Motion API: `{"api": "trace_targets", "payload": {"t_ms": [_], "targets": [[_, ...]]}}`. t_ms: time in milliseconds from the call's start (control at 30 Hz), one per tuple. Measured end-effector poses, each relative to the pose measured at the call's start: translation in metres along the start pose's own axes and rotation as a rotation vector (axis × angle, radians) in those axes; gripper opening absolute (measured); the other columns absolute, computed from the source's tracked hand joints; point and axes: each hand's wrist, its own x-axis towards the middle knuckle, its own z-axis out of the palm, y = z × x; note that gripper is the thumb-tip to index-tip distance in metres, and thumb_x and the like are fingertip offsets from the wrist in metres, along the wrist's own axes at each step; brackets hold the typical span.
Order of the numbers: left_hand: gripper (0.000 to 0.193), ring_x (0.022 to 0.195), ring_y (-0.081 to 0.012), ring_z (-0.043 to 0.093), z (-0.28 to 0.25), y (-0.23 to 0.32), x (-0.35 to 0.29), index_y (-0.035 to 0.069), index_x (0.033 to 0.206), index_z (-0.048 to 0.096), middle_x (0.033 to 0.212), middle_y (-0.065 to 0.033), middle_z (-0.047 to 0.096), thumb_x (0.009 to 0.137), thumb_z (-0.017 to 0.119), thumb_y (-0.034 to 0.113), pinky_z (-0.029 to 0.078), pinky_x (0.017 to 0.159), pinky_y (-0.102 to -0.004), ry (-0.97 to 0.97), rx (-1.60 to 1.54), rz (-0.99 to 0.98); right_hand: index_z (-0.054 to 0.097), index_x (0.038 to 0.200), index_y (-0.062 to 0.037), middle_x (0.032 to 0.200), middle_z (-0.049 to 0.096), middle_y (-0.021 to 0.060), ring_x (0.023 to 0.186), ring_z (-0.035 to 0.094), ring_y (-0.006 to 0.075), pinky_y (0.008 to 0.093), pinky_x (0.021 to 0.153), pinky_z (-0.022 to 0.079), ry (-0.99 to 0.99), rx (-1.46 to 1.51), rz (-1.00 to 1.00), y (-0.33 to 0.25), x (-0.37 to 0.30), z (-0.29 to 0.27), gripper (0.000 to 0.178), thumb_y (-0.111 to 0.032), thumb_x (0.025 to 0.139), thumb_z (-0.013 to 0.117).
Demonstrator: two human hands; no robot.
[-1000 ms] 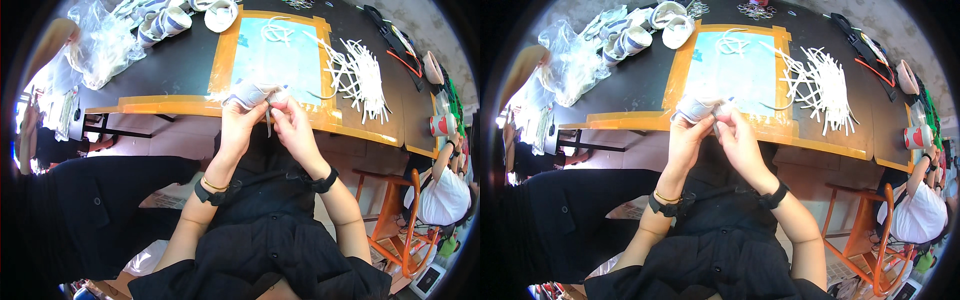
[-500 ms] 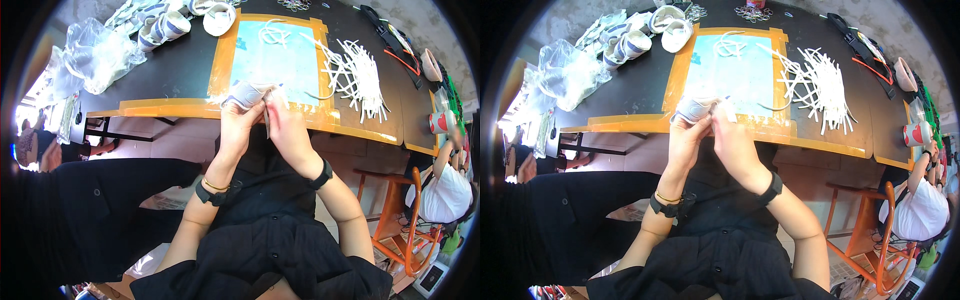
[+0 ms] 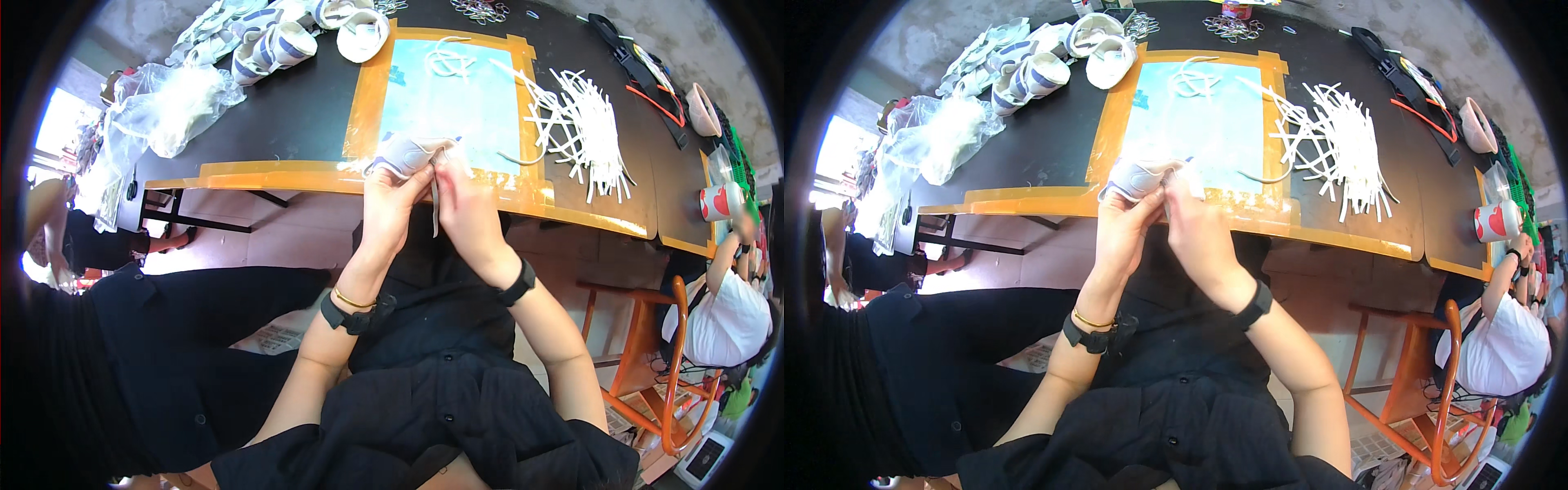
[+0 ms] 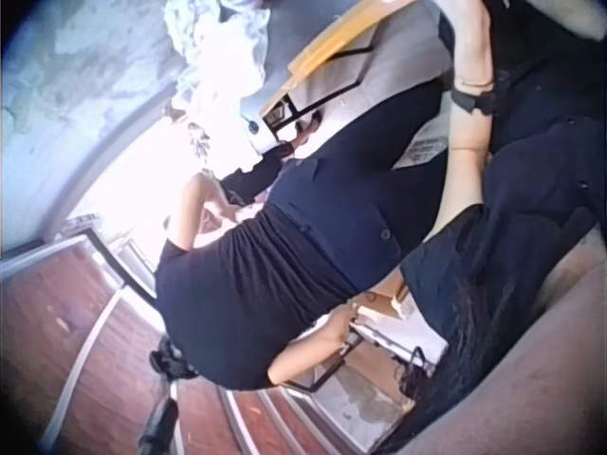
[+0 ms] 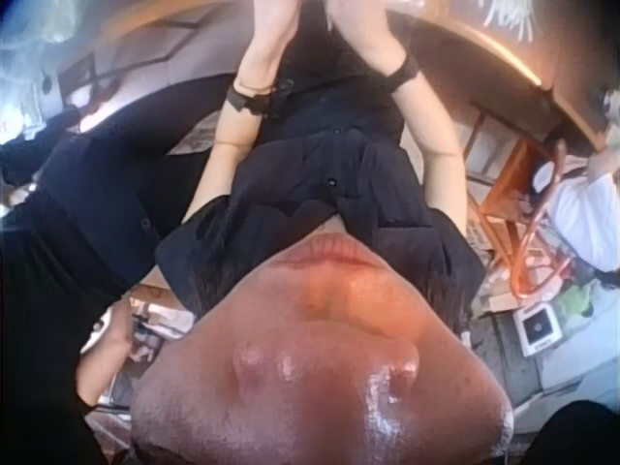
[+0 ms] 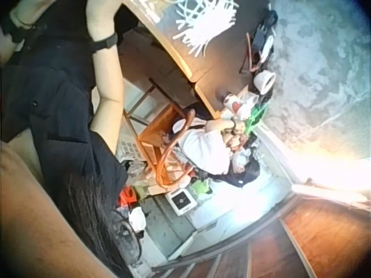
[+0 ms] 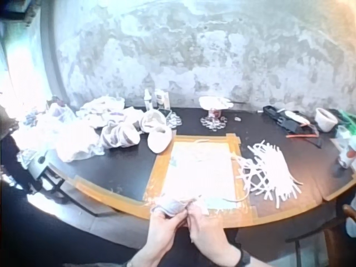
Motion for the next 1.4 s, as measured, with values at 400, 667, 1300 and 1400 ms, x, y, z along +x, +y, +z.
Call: {"api": "trace_targets", "payload": {"t_ms": [400, 667, 1300, 1400], "targets": [[0.030, 0.093, -0.0182, 0.063, -0.004, -0.003, -0.001, 0.000, 0.116, 0.052, 0.107, -0.0109, 0.062, 0.086, 0.057, -0.002, 0.054, 0.079, -0.0312, -0.053, 0.028, 0.014, 0.053, 0.107, 0.0003, 0.100, 0.065, 0.0142, 0.087, 0.064, 0.0266, 0.0332, 0.078, 0.049, -0.117, 0.525, 0.106, 0.013, -0.008, -0.034, 0.019, -0.004, 0.089, 0.052], [0.035, 0.100, -0.0175, 0.060, -0.005, -0.003, 0.002, 0.000, 0.120, 0.049, 0.111, -0.0101, 0.060, 0.086, 0.059, 0.000, 0.052, 0.083, -0.0303, -0.027, 0.014, 0.007, 0.053, 0.106, -0.0077, 0.070, 0.059, 0.0141, 0.056, 0.062, 0.0305, 0.0392, 0.049, 0.048, -0.046, -0.186, 0.015, -0.002, -0.015, -0.013, 0.018, -0.005, 0.089, 0.048], [0.026, 0.091, -0.0147, 0.061, 0.000, -0.004, 0.003, -0.001, 0.115, 0.055, 0.104, -0.0079, 0.062, 0.089, 0.054, 0.002, 0.051, 0.079, -0.0280, 0.080, 0.049, -0.007, 0.052, 0.105, -0.0044, 0.065, 0.057, 0.0098, 0.048, 0.056, 0.0238, 0.0337, 0.043, 0.043, 0.043, 0.077, -0.096, 0.000, 0.003, -0.008, 0.016, -0.005, 0.089, 0.053], [0.026, 0.092, -0.0146, 0.061, 0.000, -0.003, 0.003, -0.001, 0.115, 0.055, 0.104, -0.0079, 0.062, 0.089, 0.054, 0.002, 0.051, 0.080, -0.0284, 0.069, 0.066, 0.002, 0.051, 0.106, -0.0075, 0.059, 0.043, -0.0031, 0.039, 0.037, 0.0069, 0.0222, 0.035, 0.029, -0.270, 1.416, 0.920, 0.006, 0.006, -0.025, 0.014, -0.010, 0.092, 0.051]]}}
